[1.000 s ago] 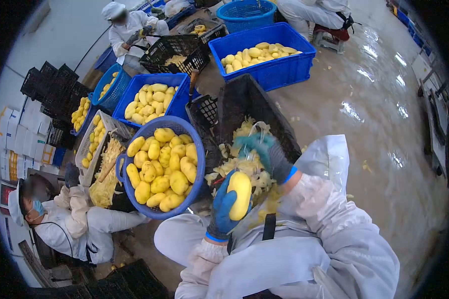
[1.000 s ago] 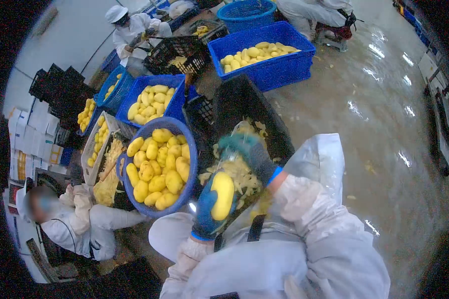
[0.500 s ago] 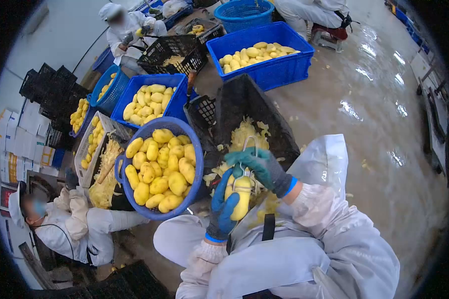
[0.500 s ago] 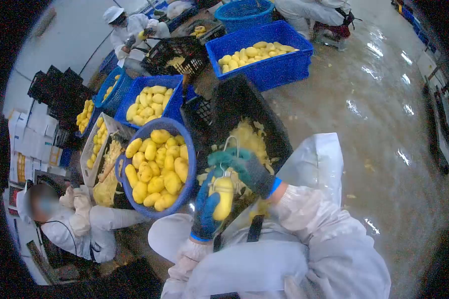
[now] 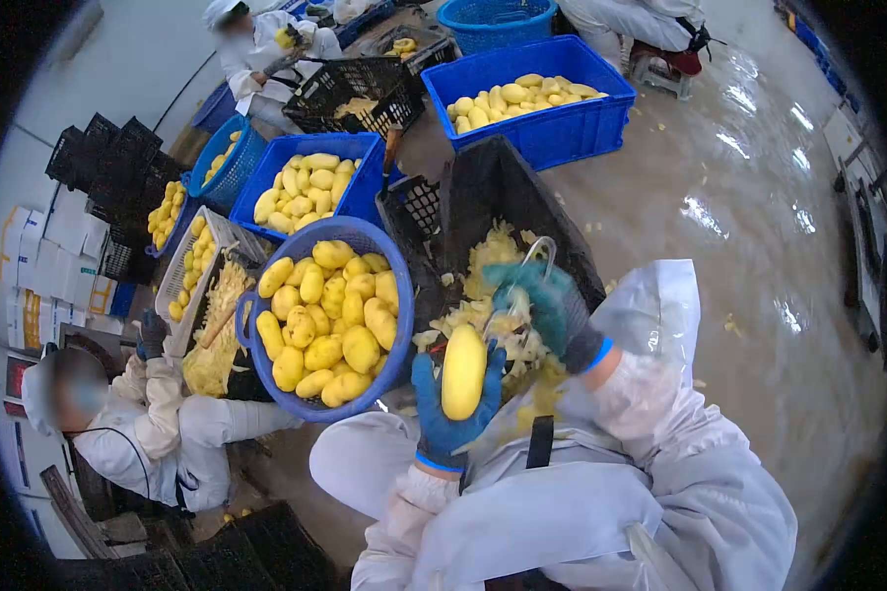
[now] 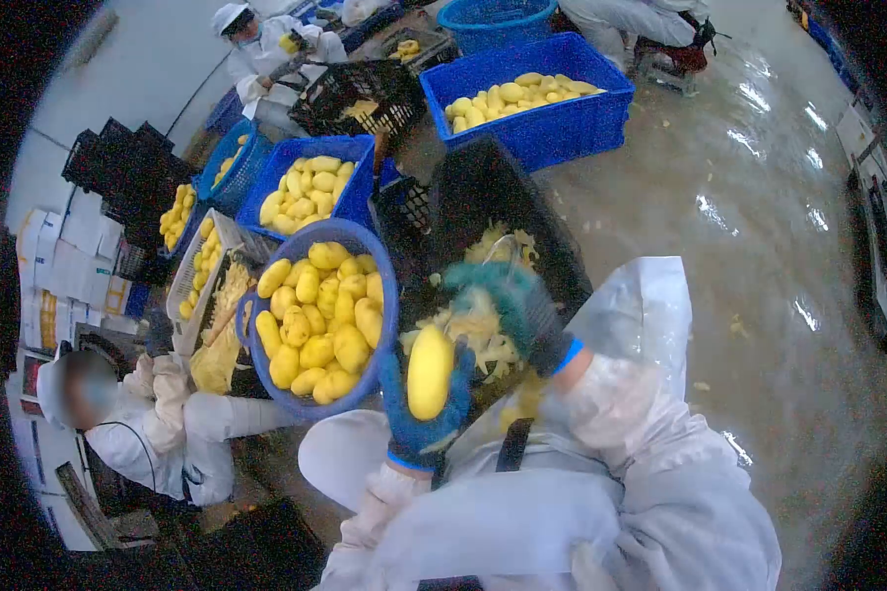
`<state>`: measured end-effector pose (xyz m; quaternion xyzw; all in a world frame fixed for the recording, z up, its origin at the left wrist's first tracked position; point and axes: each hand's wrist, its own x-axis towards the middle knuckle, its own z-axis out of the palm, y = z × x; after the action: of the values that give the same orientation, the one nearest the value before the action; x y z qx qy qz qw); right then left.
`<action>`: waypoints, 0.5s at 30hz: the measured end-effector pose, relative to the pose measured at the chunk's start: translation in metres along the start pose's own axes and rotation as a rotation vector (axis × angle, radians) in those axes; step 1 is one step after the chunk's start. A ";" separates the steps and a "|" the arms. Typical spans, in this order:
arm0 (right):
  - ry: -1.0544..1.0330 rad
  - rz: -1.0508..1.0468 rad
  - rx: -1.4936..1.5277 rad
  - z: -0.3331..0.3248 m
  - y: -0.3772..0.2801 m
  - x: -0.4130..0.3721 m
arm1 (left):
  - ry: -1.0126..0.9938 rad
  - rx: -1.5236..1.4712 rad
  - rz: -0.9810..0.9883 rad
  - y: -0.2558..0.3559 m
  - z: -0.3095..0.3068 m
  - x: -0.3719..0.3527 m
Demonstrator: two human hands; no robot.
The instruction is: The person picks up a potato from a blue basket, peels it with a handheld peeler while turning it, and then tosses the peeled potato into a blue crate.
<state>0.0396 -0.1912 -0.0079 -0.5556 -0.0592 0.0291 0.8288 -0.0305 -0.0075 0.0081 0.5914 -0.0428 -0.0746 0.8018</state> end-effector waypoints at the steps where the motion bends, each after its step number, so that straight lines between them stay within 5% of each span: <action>1: -0.032 0.056 0.071 0.022 0.001 -0.008 | -0.043 0.156 0.038 -0.002 -0.006 0.005; 4: -0.131 0.164 0.153 0.053 -0.008 -0.017 | -0.118 0.069 0.083 -0.007 -0.010 0.008; 6: -0.209 0.109 0.076 0.055 -0.008 -0.015 | -0.140 -1.024 -0.536 -0.007 -0.017 0.013; 8: -0.137 0.021 -0.041 0.048 0.008 -0.009 | -0.276 0.208 -0.364 0.019 -0.011 0.005; 11: 0.116 -0.083 -0.263 -0.007 0.031 0.026 | -0.335 -1.161 -0.693 -0.024 -0.039 0.010; 12: 0.249 -0.169 -0.419 -0.027 0.036 0.037 | -0.313 -0.916 -0.562 -0.026 -0.046 0.012; 15: 0.112 -0.356 -0.724 -0.009 0.005 0.009 | -0.216 -0.231 -0.175 -0.045 -0.050 0.003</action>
<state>0.0499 -0.1968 -0.0150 -0.7933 -0.1156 -0.1681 0.5736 -0.0229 0.0264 -0.0496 0.4853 -0.0682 -0.2114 0.8457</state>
